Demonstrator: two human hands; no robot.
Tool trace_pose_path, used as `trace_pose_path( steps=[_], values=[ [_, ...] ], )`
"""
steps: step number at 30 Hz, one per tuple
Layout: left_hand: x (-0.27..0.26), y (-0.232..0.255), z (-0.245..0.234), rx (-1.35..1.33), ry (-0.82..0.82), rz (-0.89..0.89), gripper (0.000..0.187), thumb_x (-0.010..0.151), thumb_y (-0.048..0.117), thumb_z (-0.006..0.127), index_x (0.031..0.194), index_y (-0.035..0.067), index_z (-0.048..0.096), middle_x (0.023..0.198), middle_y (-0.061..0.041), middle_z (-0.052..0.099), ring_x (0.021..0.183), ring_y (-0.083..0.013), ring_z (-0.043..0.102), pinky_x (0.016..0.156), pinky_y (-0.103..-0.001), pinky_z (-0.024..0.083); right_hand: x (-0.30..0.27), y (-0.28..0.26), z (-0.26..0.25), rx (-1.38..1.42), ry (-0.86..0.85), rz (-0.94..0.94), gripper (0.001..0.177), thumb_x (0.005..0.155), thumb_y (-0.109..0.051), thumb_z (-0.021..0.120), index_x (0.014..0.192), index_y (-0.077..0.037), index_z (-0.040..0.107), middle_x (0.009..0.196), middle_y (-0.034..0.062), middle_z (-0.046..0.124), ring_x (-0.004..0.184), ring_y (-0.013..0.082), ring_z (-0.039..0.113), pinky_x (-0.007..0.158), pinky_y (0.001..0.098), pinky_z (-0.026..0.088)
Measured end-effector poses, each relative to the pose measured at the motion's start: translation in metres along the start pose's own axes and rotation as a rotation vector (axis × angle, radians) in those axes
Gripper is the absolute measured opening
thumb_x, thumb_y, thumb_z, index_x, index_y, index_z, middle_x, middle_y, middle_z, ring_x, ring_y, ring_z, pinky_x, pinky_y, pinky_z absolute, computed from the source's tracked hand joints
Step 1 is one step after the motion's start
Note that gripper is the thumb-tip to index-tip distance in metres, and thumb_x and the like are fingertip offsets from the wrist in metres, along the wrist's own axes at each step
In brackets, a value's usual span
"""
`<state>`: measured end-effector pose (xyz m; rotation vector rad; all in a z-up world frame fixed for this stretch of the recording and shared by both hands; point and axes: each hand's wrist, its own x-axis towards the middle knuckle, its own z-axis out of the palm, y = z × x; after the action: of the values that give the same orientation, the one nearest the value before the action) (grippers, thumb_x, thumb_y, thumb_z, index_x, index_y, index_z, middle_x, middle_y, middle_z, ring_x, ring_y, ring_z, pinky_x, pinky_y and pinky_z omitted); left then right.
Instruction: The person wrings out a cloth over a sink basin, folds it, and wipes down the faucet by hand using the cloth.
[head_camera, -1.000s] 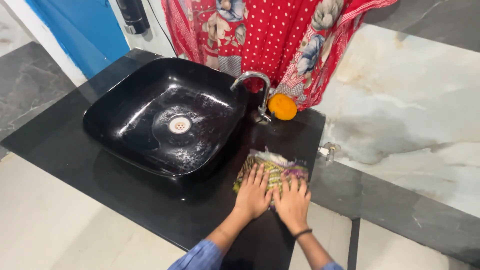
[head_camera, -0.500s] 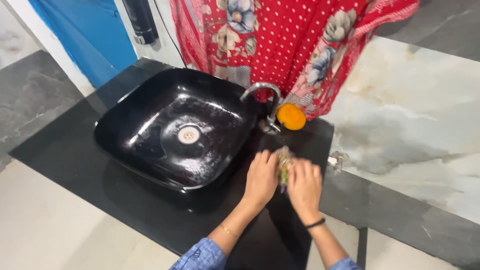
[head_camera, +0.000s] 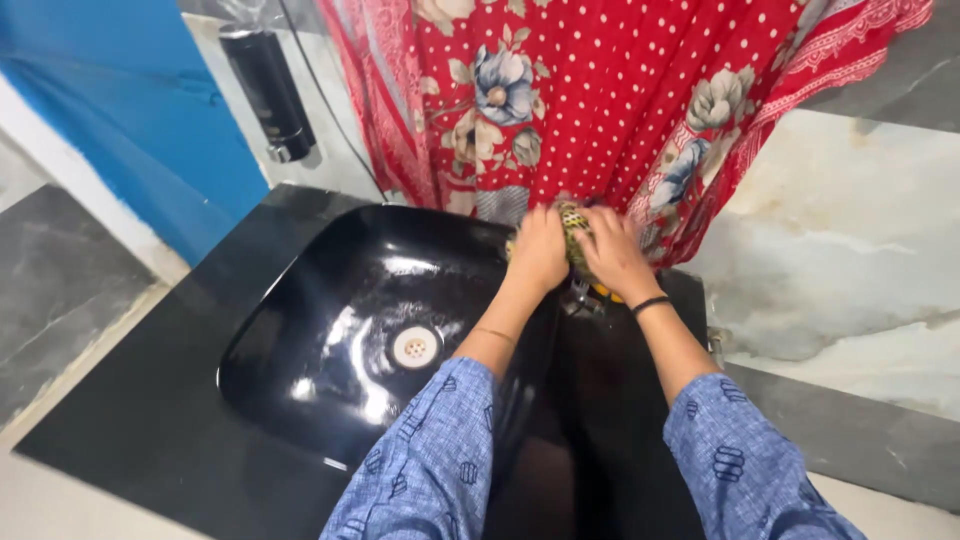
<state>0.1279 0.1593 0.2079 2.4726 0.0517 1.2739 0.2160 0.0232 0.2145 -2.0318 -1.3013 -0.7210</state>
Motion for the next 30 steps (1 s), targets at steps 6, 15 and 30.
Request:
trace_pose_path(
  steps=[6,15,30],
  values=[
    [-0.001,-0.014,0.033,0.035,-0.434,-0.221,0.067,0.065,0.007,0.080,0.123,-0.005,0.049,0.118,-0.023,0.057,0.113,-0.0407,0.058,0.089,-0.049,0.053,0.001,0.011,0.015,-0.032,-0.226,0.123,0.079,0.059,-0.011,0.075,0.134,-0.004,0.051,0.127,0.0215,0.059,0.116,0.0455,0.053,0.102,0.0503,0.043],
    [0.020,-0.048,0.054,-0.165,-0.451,-0.291,0.031,0.070,0.015,0.081,0.096,0.002,0.073,0.086,-0.023,0.073,0.086,-0.0403,0.072,0.077,-0.049,0.058,0.029,0.035,0.033,-0.010,-0.412,0.394,0.038,0.068,-0.012,0.071,0.104,-0.006,0.066,0.095,0.0209,0.071,0.092,0.0431,0.068,0.082,0.0486,0.053],
    [-0.002,-0.029,0.042,-0.126,-0.207,-0.265,0.028,0.082,0.016,0.069,0.104,0.001,0.062,0.092,-0.019,0.071,0.085,-0.0409,0.068,0.075,-0.053,0.054,0.003,0.015,0.058,-0.157,-0.045,0.377,0.031,0.074,-0.008,0.068,0.105,-0.006,0.065,0.104,0.0168,0.070,0.101,0.0437,0.062,0.088,0.0504,0.051]
  ],
)
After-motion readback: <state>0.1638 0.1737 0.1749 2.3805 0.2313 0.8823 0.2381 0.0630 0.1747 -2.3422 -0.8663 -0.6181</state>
